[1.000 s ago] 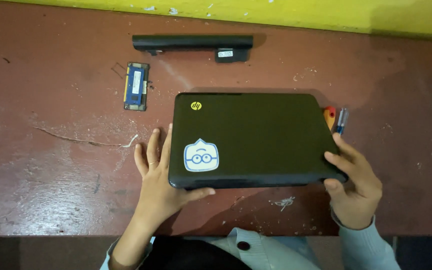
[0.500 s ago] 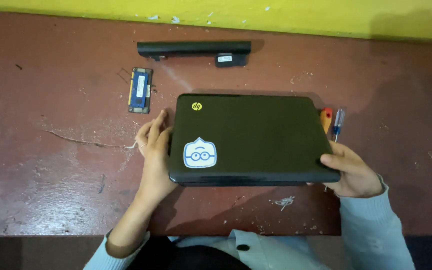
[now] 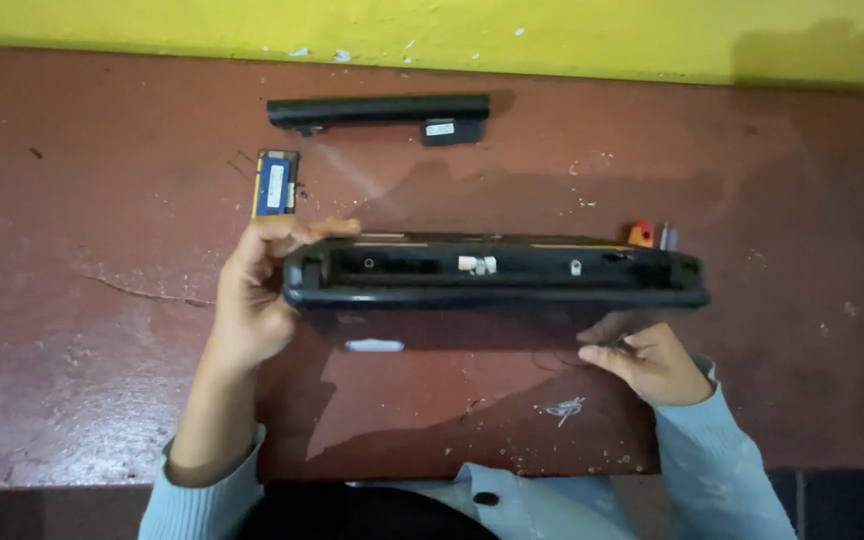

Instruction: The person uses a screwdriver to remove screws from the bottom of a laptop, then flips it over and removes the keyboard. The person continues to unscrew internal components after the keyboard is removed.

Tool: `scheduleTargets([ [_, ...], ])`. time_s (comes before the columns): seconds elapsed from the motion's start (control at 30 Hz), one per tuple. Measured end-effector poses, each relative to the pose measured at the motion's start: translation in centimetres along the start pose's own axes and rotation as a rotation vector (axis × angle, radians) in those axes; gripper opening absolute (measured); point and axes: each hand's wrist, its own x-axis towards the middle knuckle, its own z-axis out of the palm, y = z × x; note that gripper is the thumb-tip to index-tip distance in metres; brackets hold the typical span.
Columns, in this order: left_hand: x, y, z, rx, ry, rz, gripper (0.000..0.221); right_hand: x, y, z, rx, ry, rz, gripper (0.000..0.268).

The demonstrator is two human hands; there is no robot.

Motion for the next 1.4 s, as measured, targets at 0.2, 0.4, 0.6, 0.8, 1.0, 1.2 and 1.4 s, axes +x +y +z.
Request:
scheduleTargets([
  [0.2,-0.1,-0.4,-0.2,-0.034,-0.041,0.119,0.019,1.1,-2.3,1.3,-0.300,0.094,-0.095,0.010],
  [0.4,-0.2,-0.9,-0.3,-0.040,-0.071,0.140,0.021,1.5,-2.4,1.4,-0.215,0.081,-0.107,0.014],
  [0.6,-0.6,-0.3,-1.7,-0.118,-0.236,0.058,0.031,-0.8,-0.5,-0.3,-0.135,0.222,-0.182,0.034],
  [0.8,-0.9,-0.9,-1.6,-0.016,-0.174,0.042,0.038,-2.0,-0.9,-3.0,-0.407,0.586,-0.253,0.011],
  [1.0,-2.1,-1.6,-0.9,-0.084,-0.028,-0.050,0.024,0.5,-2.7,-2.6,-0.838,0.773,-0.237,0.011],
  [1.2,-2.6,-6.5,-7.8,0.300,-0.343,0.066,0.058,1.8,-2.1,-0.6,-0.938,0.634,-0.033,0.043],
  [1.4,-3.3,-8.9,-12.4,0.424,-0.567,-0.159,0.039,2.1,-1.0,-1.0,-0.920,0.542,-0.074,0.050],
])
